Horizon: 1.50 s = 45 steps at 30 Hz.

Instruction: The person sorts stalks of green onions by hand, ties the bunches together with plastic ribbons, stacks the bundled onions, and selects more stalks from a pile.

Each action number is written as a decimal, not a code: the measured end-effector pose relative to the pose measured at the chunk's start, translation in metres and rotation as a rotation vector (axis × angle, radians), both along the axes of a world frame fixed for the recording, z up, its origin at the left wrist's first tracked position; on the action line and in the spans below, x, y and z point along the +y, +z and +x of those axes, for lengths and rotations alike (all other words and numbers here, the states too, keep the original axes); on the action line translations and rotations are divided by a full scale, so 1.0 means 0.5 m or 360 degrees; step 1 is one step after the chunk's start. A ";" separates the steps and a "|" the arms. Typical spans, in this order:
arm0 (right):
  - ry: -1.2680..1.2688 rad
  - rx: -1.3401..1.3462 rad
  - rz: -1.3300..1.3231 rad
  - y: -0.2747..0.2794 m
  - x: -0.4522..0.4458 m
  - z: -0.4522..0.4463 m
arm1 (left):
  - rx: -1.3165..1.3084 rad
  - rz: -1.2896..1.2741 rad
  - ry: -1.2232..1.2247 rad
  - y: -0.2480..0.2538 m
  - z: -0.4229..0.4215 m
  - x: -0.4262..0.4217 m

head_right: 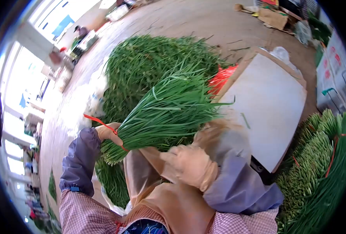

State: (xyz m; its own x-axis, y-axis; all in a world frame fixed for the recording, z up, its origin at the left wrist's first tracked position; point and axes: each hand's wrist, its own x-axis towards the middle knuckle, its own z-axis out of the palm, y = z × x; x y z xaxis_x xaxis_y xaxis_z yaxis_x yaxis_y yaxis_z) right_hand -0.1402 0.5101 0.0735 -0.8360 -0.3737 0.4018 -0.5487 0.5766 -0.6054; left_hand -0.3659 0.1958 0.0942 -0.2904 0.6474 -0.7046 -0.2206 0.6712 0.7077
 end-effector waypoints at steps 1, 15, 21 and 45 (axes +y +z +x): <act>0.0002 0.0178 0.0048 0.011 -0.049 -0.014 | -0.0118 -0.0045 0.0113 0.003 0.028 -0.031; -0.0179 -0.0744 -0.0876 0.009 -0.118 -0.076 | -0.0018 -0.0040 0.0410 0.002 0.242 -0.240; -0.0084 -0.0883 -0.0965 -0.086 -0.196 -0.091 | 0.0229 -0.0052 0.0312 -0.011 0.261 -0.259; -0.0694 -0.0703 -0.2039 -0.070 -0.048 -0.104 | 0.1038 -0.0247 0.0435 -0.029 0.381 -0.242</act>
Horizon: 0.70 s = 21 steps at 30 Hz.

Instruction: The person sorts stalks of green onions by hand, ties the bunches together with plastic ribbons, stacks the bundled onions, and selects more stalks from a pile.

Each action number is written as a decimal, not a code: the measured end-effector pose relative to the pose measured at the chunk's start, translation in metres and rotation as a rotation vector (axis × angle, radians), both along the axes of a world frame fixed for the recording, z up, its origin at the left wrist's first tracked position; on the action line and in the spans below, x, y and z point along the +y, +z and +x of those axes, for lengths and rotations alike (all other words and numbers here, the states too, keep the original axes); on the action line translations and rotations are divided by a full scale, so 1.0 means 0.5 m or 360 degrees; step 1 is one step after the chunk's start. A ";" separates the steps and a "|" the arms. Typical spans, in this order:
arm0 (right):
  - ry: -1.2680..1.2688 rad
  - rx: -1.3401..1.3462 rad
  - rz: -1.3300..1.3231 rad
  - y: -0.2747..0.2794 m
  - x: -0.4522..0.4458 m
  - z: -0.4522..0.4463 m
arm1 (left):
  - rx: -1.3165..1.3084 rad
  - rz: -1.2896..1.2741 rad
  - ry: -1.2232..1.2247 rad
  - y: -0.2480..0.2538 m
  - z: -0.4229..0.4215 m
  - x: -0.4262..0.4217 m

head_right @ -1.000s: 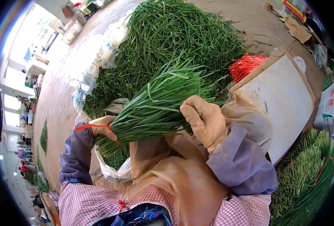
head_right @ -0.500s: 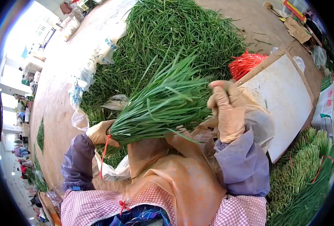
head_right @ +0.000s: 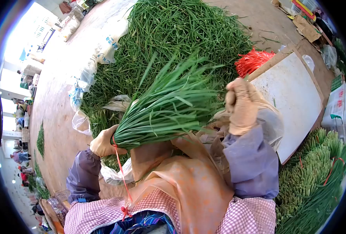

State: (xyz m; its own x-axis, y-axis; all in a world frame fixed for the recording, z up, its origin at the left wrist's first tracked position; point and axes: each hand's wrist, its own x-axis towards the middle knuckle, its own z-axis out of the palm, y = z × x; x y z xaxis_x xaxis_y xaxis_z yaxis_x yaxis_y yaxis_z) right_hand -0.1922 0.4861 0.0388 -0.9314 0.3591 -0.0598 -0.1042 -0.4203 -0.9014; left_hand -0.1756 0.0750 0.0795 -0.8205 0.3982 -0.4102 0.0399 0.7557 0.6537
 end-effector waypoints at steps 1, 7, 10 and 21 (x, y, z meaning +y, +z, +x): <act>-0.0084 0.0046 -0.0074 -0.004 0.016 -0.002 | 0.0025 -0.0045 0.0016 0.002 0.006 0.003; 0.0018 -0.0055 0.0488 0.079 0.036 0.027 | 0.0229 -0.0113 0.0068 -0.013 0.039 0.015; 0.0665 -0.0379 0.0619 0.104 -0.012 0.049 | 0.0286 -0.0117 0.0102 -0.019 0.048 0.020; -0.0098 -0.0049 0.0189 0.019 -0.031 0.042 | 0.0774 -0.0426 0.0075 -0.049 0.101 0.027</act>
State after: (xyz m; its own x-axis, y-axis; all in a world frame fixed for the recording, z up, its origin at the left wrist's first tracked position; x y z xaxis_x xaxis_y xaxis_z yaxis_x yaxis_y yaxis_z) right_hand -0.1712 0.4707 0.0481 -0.9058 0.4216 -0.0415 -0.0981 -0.3040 -0.9476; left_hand -0.1249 0.0883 0.0552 -0.9549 0.2904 -0.0617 0.2512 0.9011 0.3535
